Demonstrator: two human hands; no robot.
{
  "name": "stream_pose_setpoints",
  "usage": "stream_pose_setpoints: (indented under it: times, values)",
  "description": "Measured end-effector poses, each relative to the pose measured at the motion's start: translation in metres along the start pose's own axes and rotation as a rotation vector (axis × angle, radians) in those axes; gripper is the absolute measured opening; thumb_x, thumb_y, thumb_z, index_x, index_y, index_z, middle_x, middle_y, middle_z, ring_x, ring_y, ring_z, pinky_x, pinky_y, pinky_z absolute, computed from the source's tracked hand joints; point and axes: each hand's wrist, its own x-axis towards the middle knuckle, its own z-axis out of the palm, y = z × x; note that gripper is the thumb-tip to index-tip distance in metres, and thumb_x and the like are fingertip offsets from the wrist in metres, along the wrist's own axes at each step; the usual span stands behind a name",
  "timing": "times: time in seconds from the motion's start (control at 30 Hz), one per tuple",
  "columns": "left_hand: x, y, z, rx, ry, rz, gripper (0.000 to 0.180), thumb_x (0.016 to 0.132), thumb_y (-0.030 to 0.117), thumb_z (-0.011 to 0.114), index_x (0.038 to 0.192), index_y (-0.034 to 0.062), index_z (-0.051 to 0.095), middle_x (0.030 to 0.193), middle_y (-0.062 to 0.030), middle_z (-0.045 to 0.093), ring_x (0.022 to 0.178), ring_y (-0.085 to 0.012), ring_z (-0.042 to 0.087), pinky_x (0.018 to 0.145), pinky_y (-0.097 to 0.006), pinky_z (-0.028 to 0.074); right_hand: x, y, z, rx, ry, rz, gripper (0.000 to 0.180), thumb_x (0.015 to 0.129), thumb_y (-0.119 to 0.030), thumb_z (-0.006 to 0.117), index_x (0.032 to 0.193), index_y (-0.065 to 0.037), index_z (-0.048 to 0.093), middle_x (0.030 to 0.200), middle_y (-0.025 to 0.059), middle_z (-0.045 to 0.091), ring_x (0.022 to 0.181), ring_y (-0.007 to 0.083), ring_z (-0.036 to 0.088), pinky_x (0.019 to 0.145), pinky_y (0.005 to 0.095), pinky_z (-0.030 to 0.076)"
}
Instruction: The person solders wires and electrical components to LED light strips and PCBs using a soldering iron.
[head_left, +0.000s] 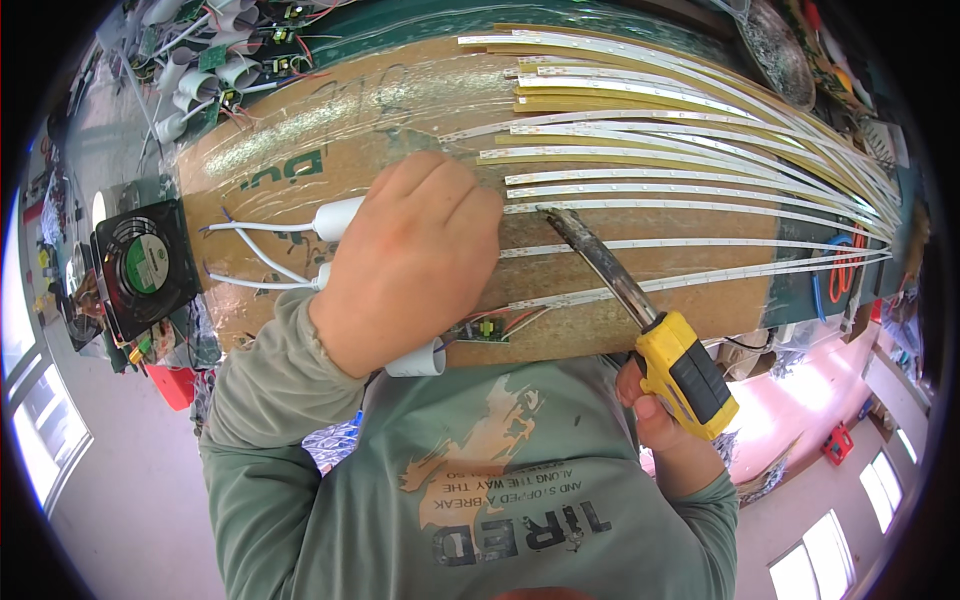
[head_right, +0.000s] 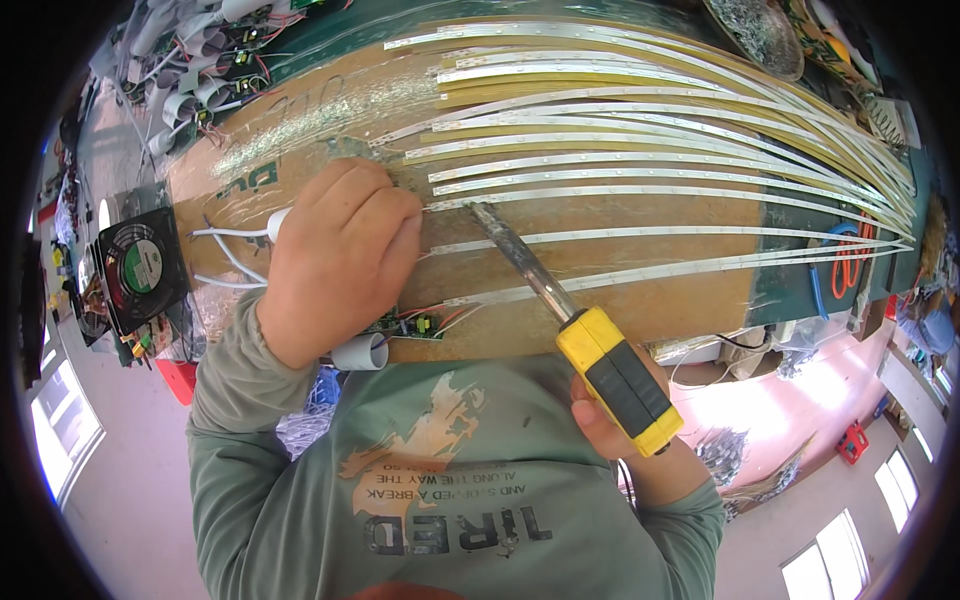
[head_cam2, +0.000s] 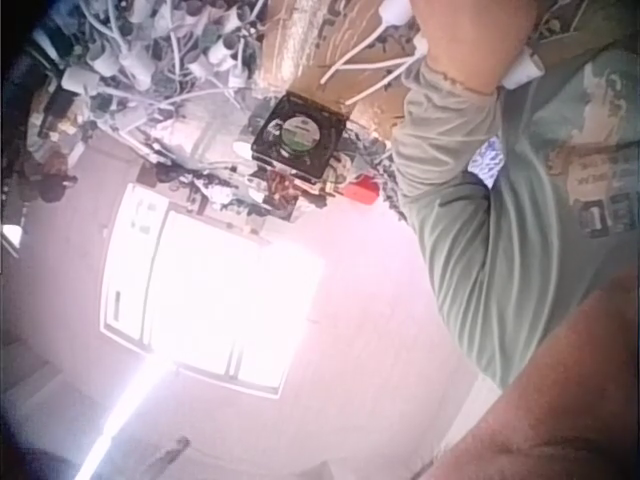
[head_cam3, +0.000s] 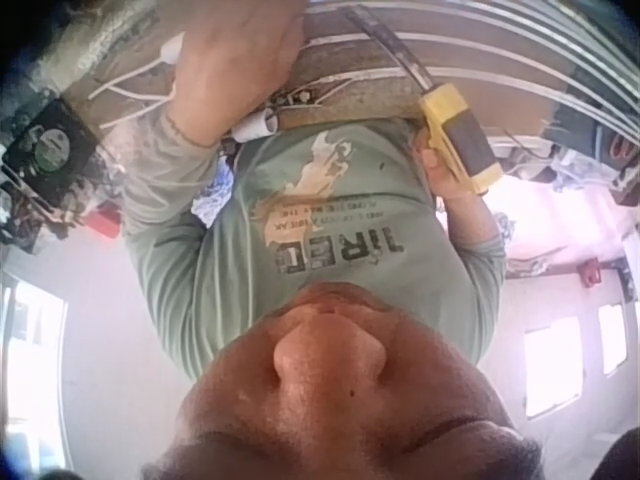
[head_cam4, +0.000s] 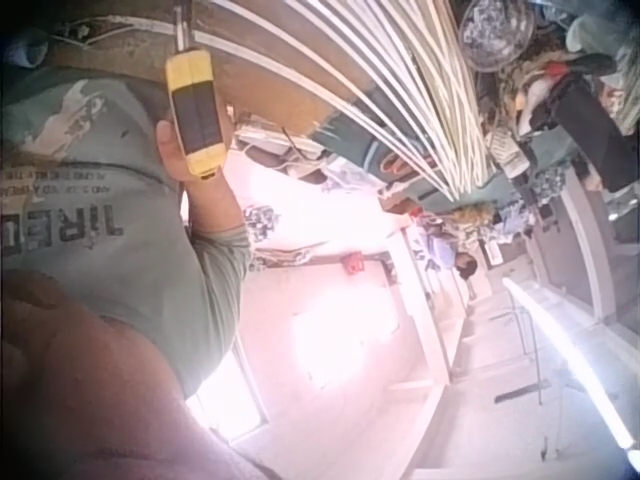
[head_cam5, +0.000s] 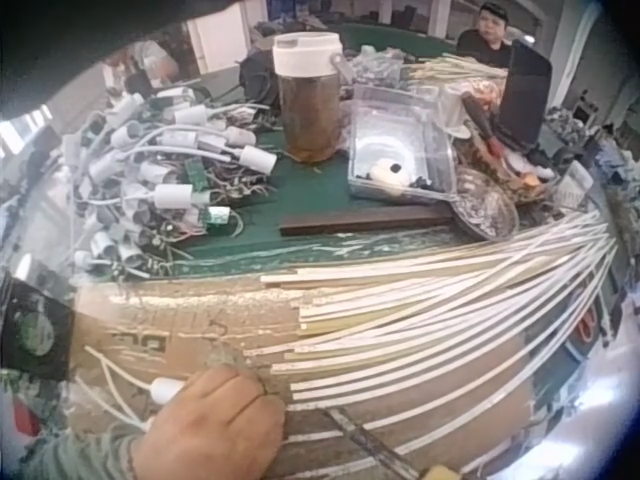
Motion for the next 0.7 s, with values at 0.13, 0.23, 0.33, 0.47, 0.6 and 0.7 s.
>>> stream_pose_setpoints:
  times: [0.13,0.23,0.33,0.47,0.6,0.7]
  values:
    - [0.0,0.001,0.001,0.009,-0.011,0.003,0.018,0.074,0.0,0.072,0.09,0.0026,0.064,0.089,-0.0122,0.059,0.089,-0.0328,0.062,0.077,-0.041,0.052,0.0,-0.001,0.001,0.004,0.001,0.004,0.027,0.094,-0.032,0.072,0.085,-0.007,0.067,0.075,0.0049,0.063,0.065,0.0233,0.061,0.057,0.034,0.045]
    - [0.0,-0.001,0.007,0.035,0.036,0.051,0.013,0.069,0.008,0.064,0.079,0.0048,0.057,0.085,-0.0091,0.051,0.087,-0.0282,0.054,0.079,-0.038,0.047,0.008,-0.011,0.007,0.085,-0.001,0.007,0.027,0.093,-0.032,0.072,0.084,-0.007,0.066,0.074,0.0052,0.062,0.065,0.0232,0.06,0.057,0.034,0.045]
    - [0.001,0.002,0.001,0.026,-0.019,0.004,0.019,0.073,0.0,0.073,0.09,0.0023,0.064,0.09,-0.0125,0.059,0.089,-0.0329,0.061,0.078,-0.041,0.052,0.011,-0.014,0.011,0.134,-0.014,0.037,0.027,0.091,-0.033,0.073,0.082,-0.008,0.066,0.074,0.0057,0.062,0.065,0.0236,0.06,0.057,0.0346,0.046]
    - [0.0,0.001,0.002,0.021,-0.034,-0.009,0.02,0.073,0.0,0.072,0.09,0.0023,0.064,0.09,-0.0126,0.058,0.09,-0.0332,0.061,0.078,-0.041,0.052,0.01,-0.009,0.008,-0.008,-0.095,0.091,0.028,0.091,-0.034,0.073,0.08,-0.009,0.066,0.074,0.0061,0.062,0.066,0.026,0.061,0.057,0.0368,0.046]
    - [0.0,0.003,0.0,0.026,-0.033,-0.007,0.02,0.073,0.0,0.072,0.091,0.0022,0.063,0.09,-0.0129,0.057,0.091,-0.0334,0.06,0.079,-0.041,0.052,0.011,-0.011,0.01,-0.083,-0.071,0.027,0.029,0.092,-0.036,0.071,0.08,-0.01,0.066,0.074,0.0056,0.063,0.067,0.0274,0.061,0.058,0.038,0.047]
    - [0.0,0.003,0.0,0.024,-0.035,-0.01,0.02,0.073,0.0,0.072,0.091,0.0021,0.063,0.09,-0.013,0.057,0.091,-0.0336,0.06,0.079,-0.041,0.052,0.01,-0.01,0.011,-0.101,-0.048,0.0,0.031,0.093,-0.038,0.07,0.08,-0.01,0.066,0.074,0.0052,0.063,0.067,0.0279,0.061,0.058,0.0383,0.047]
